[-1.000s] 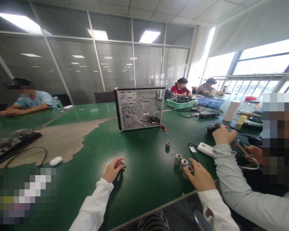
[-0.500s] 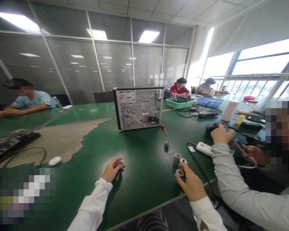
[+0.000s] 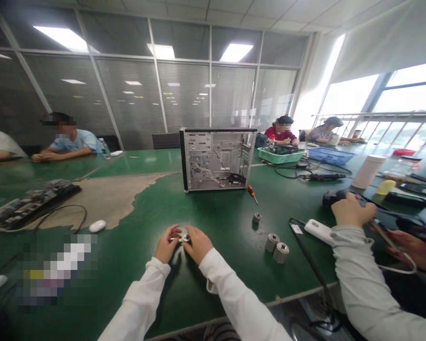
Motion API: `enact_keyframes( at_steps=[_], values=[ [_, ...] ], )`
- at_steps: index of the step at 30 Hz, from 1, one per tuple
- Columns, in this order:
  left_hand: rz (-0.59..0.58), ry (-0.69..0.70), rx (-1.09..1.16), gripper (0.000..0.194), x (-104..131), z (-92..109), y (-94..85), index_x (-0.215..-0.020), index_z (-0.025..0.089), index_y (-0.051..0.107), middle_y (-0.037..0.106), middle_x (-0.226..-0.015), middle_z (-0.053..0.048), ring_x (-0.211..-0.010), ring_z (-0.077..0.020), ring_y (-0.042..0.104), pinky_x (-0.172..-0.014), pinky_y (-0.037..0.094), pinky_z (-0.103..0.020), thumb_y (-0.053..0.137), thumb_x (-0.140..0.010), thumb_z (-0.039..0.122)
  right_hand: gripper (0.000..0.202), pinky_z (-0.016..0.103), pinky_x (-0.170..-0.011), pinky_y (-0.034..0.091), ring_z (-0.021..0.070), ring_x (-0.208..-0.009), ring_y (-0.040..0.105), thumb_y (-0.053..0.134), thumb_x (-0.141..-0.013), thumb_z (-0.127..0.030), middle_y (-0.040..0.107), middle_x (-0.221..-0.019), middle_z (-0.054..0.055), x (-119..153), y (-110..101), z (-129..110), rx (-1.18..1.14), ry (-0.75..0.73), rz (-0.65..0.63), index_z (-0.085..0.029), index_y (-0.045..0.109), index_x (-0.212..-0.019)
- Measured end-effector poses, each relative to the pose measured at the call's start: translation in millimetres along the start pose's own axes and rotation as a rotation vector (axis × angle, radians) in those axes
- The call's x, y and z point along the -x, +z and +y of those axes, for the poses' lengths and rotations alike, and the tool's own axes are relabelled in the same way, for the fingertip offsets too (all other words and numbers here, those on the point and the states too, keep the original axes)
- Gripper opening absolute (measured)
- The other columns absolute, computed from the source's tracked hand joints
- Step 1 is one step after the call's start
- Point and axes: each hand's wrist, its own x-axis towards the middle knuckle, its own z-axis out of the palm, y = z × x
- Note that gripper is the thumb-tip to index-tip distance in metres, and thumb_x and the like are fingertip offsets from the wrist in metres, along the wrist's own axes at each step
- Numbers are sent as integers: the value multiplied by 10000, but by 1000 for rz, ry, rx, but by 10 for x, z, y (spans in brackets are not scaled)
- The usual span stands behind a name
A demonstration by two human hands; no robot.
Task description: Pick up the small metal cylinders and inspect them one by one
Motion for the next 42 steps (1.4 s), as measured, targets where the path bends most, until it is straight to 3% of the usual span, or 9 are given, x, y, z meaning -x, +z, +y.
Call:
enact_keyframes(
  at_steps=[3,9,16,22,27,37,42],
  values=[
    [68,43,-66,436,1,33,-60,-1040,170,436,550,-929,-62,-790,-147,544,-668,436,-279,413,-617,70,466,317,-704,464,191,-908,497,533,-672,-302,486,-1059,106,-140,221,227,-275,87,123,-173,418,-1106],
    [-26,286,-281,519,-2,120,-29,-1105,192,401,464,-1098,-73,-1013,-185,438,-846,368,-331,465,-608,58,364,282,-518,483,162,-711,534,497,-683,-416,523,-856,61,-213,304,652,-742,442,241,-169,467,-949],
    [-10,306,-417,346,12,92,-37,-1020,196,434,478,-1008,-64,-970,-175,460,-854,379,-349,463,-684,121,334,240,-464,449,148,-655,532,559,-629,-358,532,-779,33,-293,301,737,-720,442,234,-175,485,-898],
    [2,283,-391,296,30,59,-53,-978,208,465,487,-990,-55,-945,-169,477,-828,415,-341,480,-691,135,318,236,-447,441,141,-617,538,547,-622,-326,553,-779,40,-305,308,751,-702,435,209,-169,487,-893],
    [21,223,-248,287,28,86,-25,-976,208,477,494,-975,-53,-914,-160,499,-796,440,-325,490,-694,159,304,236,-448,440,142,-604,547,539,-619,-318,567,-779,43,-296,300,724,-661,449,168,-169,502,-881],
    [162,-277,472,402,-14,74,66,-910,198,413,545,-748,-3,-639,-128,588,-603,487,-271,641,-592,291,274,241,-442,418,146,-581,542,564,-605,-318,586,-747,36,-283,275,683,-671,442,166,-176,543,-839],
    [136,-376,777,365,8,109,85,-886,188,422,587,-723,-24,-638,-130,600,-594,483,-243,644,-612,282,218,232,-466,389,129,-565,528,568,-624,-288,587,-710,25,-256,252,549,-709,359,87,-165,561,-804]
  ],
)
